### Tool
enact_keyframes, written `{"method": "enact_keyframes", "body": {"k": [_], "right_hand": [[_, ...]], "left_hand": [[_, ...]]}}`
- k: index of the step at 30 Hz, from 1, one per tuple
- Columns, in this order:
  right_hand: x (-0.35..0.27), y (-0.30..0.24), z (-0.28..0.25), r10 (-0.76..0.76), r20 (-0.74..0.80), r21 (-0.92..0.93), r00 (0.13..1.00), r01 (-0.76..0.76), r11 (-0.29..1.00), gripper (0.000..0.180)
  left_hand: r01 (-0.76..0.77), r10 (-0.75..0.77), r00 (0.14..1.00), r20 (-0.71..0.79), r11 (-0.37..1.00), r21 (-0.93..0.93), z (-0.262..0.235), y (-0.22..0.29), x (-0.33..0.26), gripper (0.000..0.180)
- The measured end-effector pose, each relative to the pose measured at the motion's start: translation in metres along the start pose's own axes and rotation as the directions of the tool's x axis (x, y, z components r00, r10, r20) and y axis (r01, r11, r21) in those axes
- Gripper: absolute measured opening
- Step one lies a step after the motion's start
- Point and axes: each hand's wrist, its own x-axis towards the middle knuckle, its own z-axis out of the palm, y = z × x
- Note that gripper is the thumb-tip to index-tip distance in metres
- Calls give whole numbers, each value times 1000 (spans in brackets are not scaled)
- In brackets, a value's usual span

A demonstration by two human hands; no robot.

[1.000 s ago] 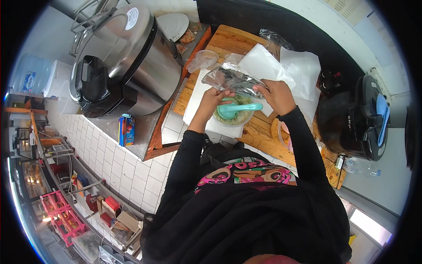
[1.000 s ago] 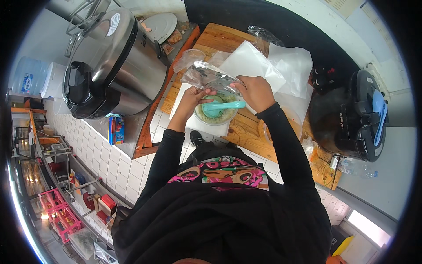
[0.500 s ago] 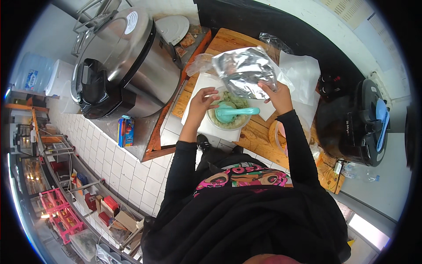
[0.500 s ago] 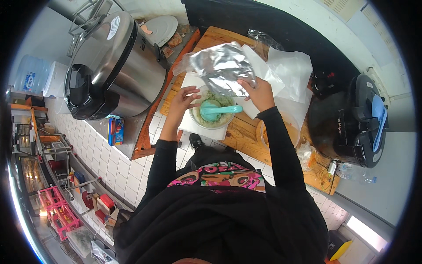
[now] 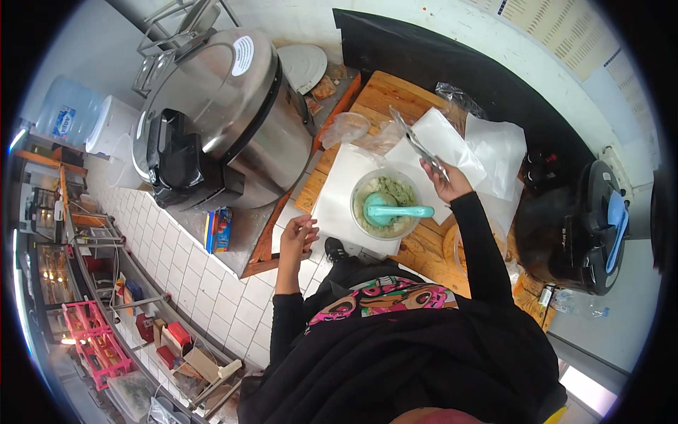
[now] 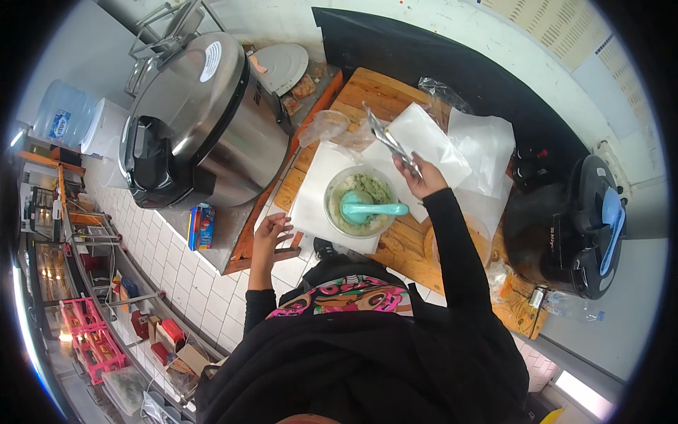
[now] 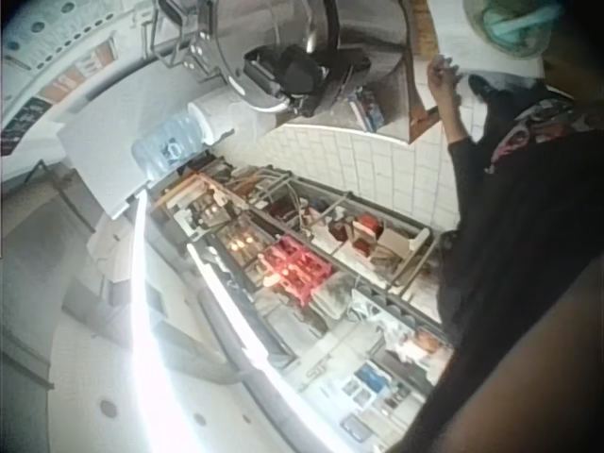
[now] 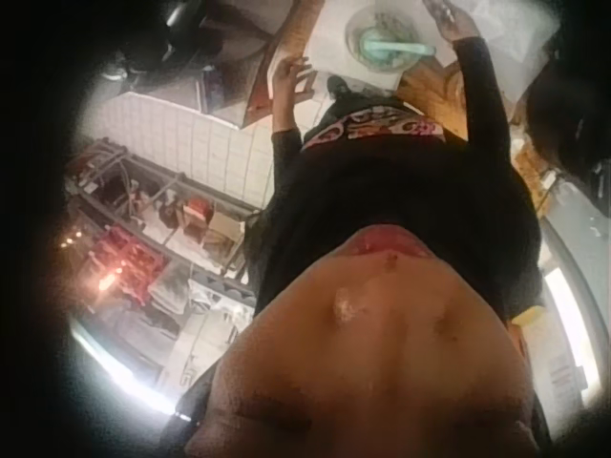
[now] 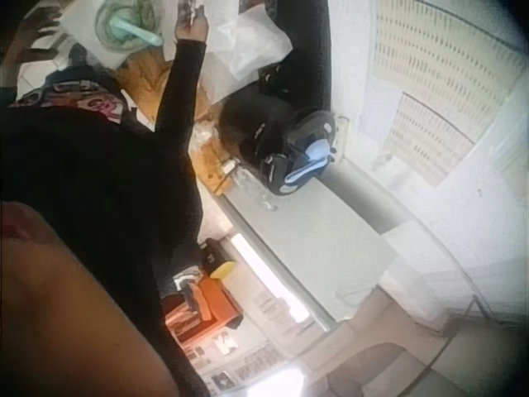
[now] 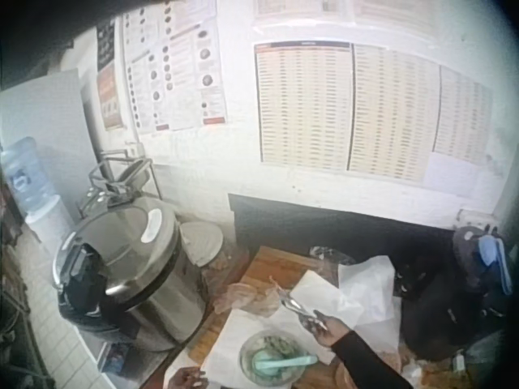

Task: The person prepares a green rice wrap by first filling a pitcher with water from a dispenser and stirring a dark liquid into it. Then, the person mixes green rice in a bowl, scoops a portion onto a paper sheet, and folds the paper to form a wrap.

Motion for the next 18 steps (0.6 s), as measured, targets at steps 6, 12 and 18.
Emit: {"method": "enact_keyframes", "body": {"k": [6, 12, 18], "right_hand": [[85, -40, 25, 38, 115, 332, 993, -74, 940, 27], [149, -46, 0, 130, 253, 766, 959, -281, 578, 18], [112, -38, 4, -22, -83, 581, 996, 66, 811, 41]], "left_hand": [[60, -60, 997, -42, 998, -6, -21, 2, -12, 27], [80, -79, 996, -28, 996, 46, -37, 2, -9, 31], [109, -120, 991, 65, 983, 145, -15, 6, 8, 30]]}}
